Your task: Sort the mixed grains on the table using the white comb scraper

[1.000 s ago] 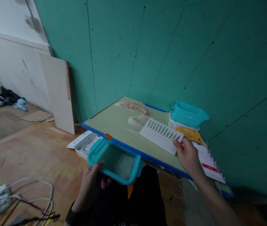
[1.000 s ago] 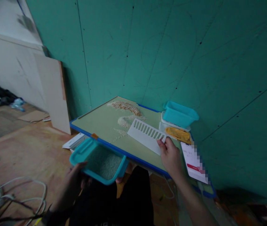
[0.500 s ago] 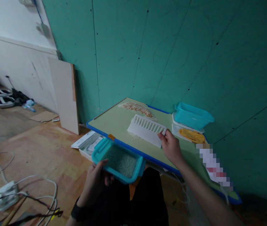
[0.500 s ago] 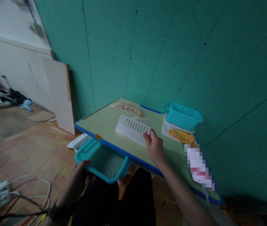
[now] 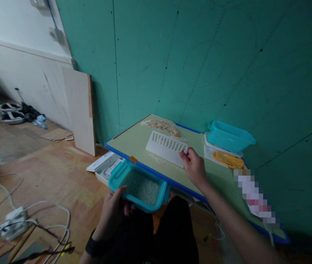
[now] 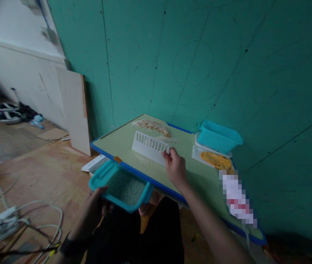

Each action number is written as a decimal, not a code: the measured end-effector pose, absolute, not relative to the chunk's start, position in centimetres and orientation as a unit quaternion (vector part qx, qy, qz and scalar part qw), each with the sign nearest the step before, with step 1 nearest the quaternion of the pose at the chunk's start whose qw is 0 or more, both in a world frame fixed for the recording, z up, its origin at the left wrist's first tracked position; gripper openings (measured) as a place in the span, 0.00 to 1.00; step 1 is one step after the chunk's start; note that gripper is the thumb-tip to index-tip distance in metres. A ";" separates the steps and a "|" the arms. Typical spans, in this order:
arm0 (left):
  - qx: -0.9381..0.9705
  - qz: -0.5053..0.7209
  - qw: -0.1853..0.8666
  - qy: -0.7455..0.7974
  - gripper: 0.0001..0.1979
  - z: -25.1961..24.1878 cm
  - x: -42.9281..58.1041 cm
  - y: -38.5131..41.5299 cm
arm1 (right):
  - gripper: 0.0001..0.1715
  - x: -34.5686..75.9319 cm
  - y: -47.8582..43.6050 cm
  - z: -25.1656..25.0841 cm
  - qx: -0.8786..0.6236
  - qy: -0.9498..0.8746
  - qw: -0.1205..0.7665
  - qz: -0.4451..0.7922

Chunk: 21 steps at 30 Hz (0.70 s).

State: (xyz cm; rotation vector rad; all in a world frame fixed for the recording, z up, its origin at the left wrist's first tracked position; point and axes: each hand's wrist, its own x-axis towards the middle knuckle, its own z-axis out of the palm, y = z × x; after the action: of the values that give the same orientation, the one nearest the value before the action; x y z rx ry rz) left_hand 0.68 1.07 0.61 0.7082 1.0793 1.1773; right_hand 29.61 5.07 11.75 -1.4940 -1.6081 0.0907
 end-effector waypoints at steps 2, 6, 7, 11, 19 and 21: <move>0.307 0.518 0.645 0.471 0.27 0.6 0.6 1.1 | 0.24 29.6 5.4 11.8 -0.604 -0.653 0.455 0.043; 0.310 0.517 0.646 0.469 0.27 1.0 0.6 1.0 | 0.22 29.3 5.7 11.7 -0.598 -0.655 0.458 0.053; 0.313 0.515 0.646 0.469 0.28 1.2 0.7 0.9 | 0.22 29.3 5.5 11.6 -0.597 -0.657 0.457 0.055; 0.319 0.507 0.651 0.466 0.28 1.8 0.9 0.8 | 0.19 29.2 4.5 11.8 -0.590 -0.666 0.451 0.070; 0.323 0.497 0.661 0.460 0.27 2.7 1.3 0.5 | 0.19 28.6 2.1 11.7 -0.574 -0.672 0.460 0.089; 0.324 0.487 0.666 0.463 0.27 2.8 1.4 0.4 | 0.21 28.8 1.8 11.6 -0.572 -0.669 0.466 0.090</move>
State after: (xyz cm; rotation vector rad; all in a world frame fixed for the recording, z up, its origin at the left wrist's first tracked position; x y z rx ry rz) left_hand 1.37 0.38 2.79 0.7317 1.0445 1.0985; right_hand 28.80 1.80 11.62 -1.4032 -1.6422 0.2217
